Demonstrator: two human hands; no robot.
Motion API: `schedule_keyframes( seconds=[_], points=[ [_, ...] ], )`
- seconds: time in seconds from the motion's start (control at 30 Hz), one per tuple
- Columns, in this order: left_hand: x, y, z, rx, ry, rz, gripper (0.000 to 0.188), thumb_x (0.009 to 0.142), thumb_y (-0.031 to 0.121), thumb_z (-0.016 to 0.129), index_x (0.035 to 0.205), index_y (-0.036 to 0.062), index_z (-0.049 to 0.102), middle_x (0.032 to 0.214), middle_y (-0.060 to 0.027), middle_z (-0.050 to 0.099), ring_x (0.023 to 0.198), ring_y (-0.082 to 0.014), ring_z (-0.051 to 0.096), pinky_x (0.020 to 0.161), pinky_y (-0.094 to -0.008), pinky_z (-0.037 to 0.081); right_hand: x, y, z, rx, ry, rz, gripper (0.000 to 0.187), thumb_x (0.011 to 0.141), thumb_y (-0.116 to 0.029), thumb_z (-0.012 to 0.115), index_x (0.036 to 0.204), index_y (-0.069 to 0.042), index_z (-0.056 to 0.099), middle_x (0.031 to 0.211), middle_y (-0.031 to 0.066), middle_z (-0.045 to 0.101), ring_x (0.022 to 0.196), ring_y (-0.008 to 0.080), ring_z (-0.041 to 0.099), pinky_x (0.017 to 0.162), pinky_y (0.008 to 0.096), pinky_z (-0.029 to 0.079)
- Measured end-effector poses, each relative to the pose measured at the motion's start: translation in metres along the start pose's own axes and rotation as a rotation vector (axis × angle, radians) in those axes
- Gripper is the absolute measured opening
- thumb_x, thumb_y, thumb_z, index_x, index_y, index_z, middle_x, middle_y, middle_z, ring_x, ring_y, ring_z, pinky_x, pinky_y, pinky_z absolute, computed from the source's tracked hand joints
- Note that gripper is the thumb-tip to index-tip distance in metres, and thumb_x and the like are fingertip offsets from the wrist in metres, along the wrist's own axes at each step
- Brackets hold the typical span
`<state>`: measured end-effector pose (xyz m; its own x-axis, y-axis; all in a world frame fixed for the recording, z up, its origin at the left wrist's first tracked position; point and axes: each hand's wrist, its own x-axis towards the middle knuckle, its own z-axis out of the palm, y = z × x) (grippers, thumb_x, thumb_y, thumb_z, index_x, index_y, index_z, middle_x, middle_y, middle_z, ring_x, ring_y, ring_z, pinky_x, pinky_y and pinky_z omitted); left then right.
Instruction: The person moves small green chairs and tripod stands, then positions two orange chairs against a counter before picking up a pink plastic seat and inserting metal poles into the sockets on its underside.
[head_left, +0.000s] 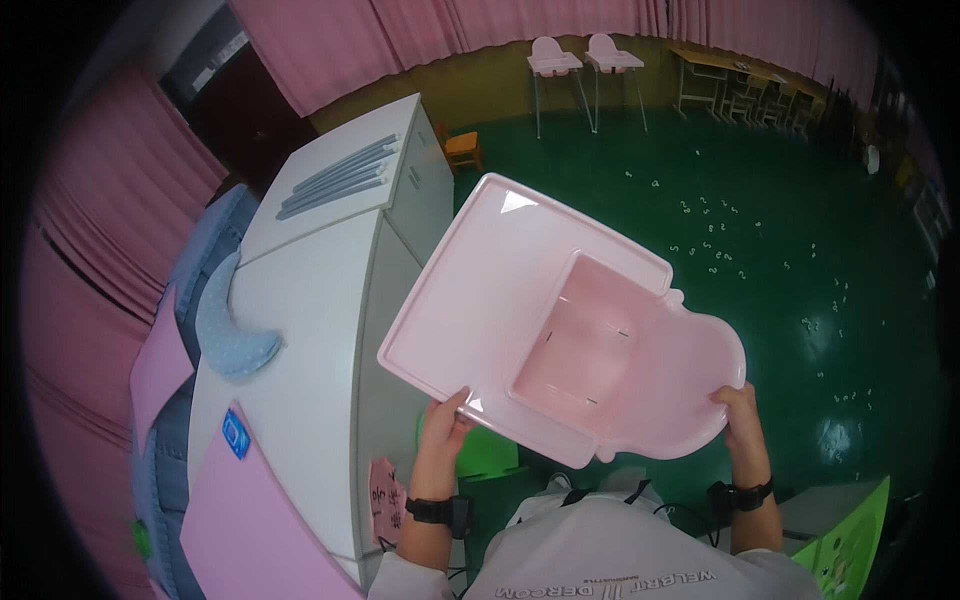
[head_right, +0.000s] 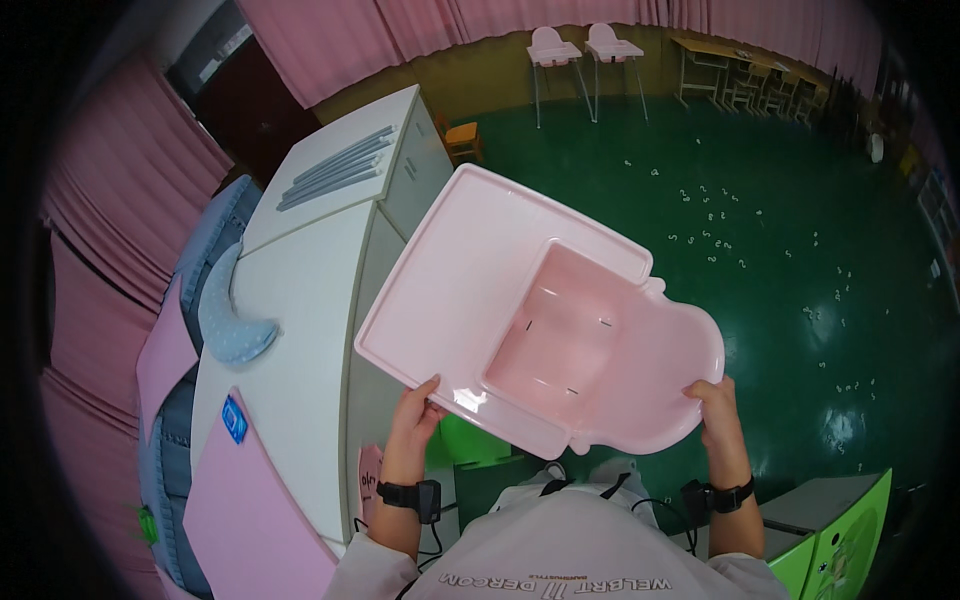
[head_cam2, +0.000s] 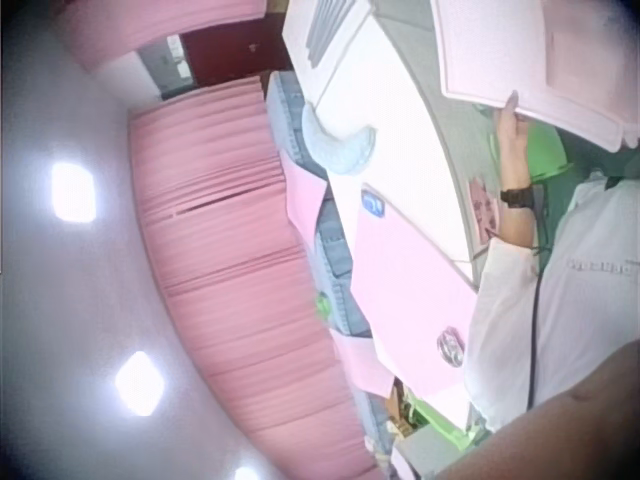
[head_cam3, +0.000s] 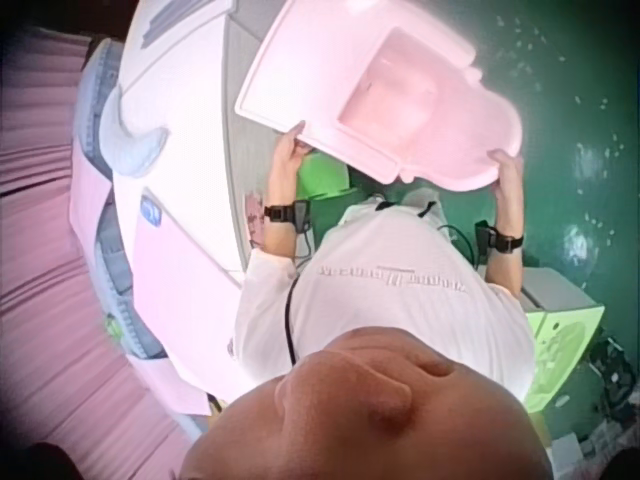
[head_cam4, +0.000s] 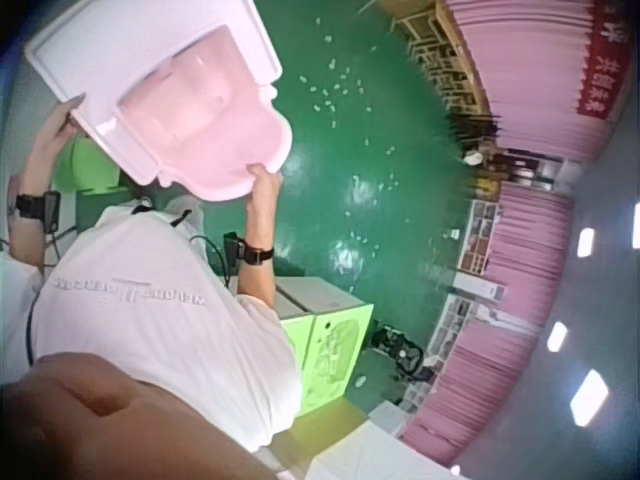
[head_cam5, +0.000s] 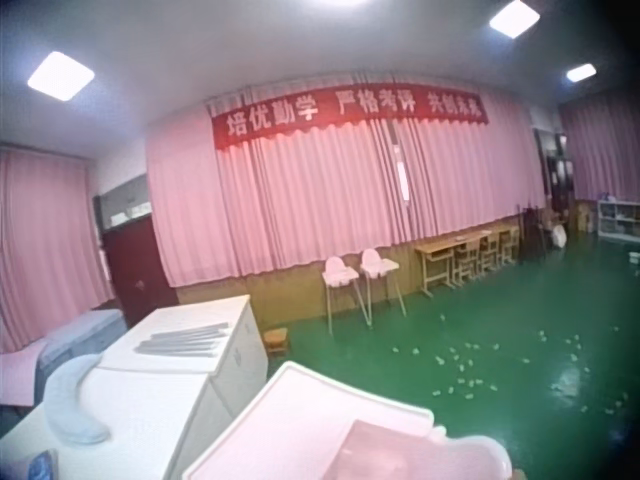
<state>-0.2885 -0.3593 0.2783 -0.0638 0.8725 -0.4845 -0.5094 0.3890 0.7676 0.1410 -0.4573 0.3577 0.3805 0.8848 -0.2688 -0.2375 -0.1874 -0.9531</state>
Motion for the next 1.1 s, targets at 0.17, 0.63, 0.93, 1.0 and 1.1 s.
schedule_keyframes(
  seconds=[0.17, 0.63, 0.93, 1.0, 1.1],
  points=[
    [0.114, 0.033, 0.088, 0.031, -0.02, -0.047, 0.035, 0.085, 0.006, 0.06, 0.117, 0.0037, 0.049, 0.108, -0.0126, 0.059, 0.093, -0.0258, 0.062, 0.073, -0.0411, 0.055, 0.126, -0.035, 0.016, 0.02, 0.034, -0.023, 0.049, 0.063, -0.012, 0.055, 0.106, 0.012, 0.055, 0.091, 0.0154, 0.062, 0.078, 0.0231, 0.061, 0.072, 0.0315, 0.049],
    [0.376, 0.131, 0.231, -0.188, 0.097, 0.081, 0.041, 0.082, 0.0, 0.06, 0.121, -0.0004, 0.046, 0.111, -0.0144, 0.057, 0.1, -0.0264, 0.06, 0.082, -0.0426, 0.053, 0.524, -0.165, 0.147, -0.117, -0.206, -0.065, 0.043, 0.064, -0.01, 0.055, 0.102, 0.01, 0.058, 0.09, 0.0127, 0.062, 0.08, 0.0198, 0.059, 0.072, 0.0298, 0.047],
    [0.564, 0.233, 0.235, -0.351, 0.179, 0.24, 0.041, 0.088, 0.0, 0.054, 0.127, 0.0022, 0.043, 0.119, -0.0144, 0.053, 0.109, -0.0277, 0.055, 0.089, -0.0452, 0.049, 0.725, -0.202, 0.333, -0.088, -0.402, -0.158, 0.05, 0.061, -0.009, 0.055, 0.107, 0.01, 0.055, 0.095, 0.0128, 0.061, 0.083, 0.0203, 0.059, 0.075, 0.0308, 0.047],
    [0.609, 0.256, 0.235, -0.358, 0.139, 0.316, 0.042, 0.089, 0.002, 0.054, 0.129, 0.0011, 0.041, 0.122, -0.0151, 0.052, 0.113, -0.0277, 0.053, 0.093, -0.0448, 0.046, 0.76, -0.207, 0.376, -0.057, -0.389, -0.208, 0.051, 0.06, -0.008, 0.055, 0.107, 0.011, 0.054, 0.094, 0.013, 0.061, 0.082, 0.0205, 0.059, 0.075, 0.0305, 0.048],
    [0.686, 0.306, 0.247, -0.312, 0.125, 0.326, 0.042, 0.091, 0.003, 0.052, 0.131, 0.0001, 0.039, 0.123, -0.0143, 0.051, 0.114, -0.0272, 0.051, 0.094, -0.0439, 0.045, 0.822, -0.228, 0.431, -0.038, -0.365, -0.243, 0.052, 0.058, -0.008, 0.056, 0.106, 0.012, 0.053, 0.092, 0.0132, 0.061, 0.081, 0.0205, 0.059, 0.073, 0.0304, 0.048]
  ],
)
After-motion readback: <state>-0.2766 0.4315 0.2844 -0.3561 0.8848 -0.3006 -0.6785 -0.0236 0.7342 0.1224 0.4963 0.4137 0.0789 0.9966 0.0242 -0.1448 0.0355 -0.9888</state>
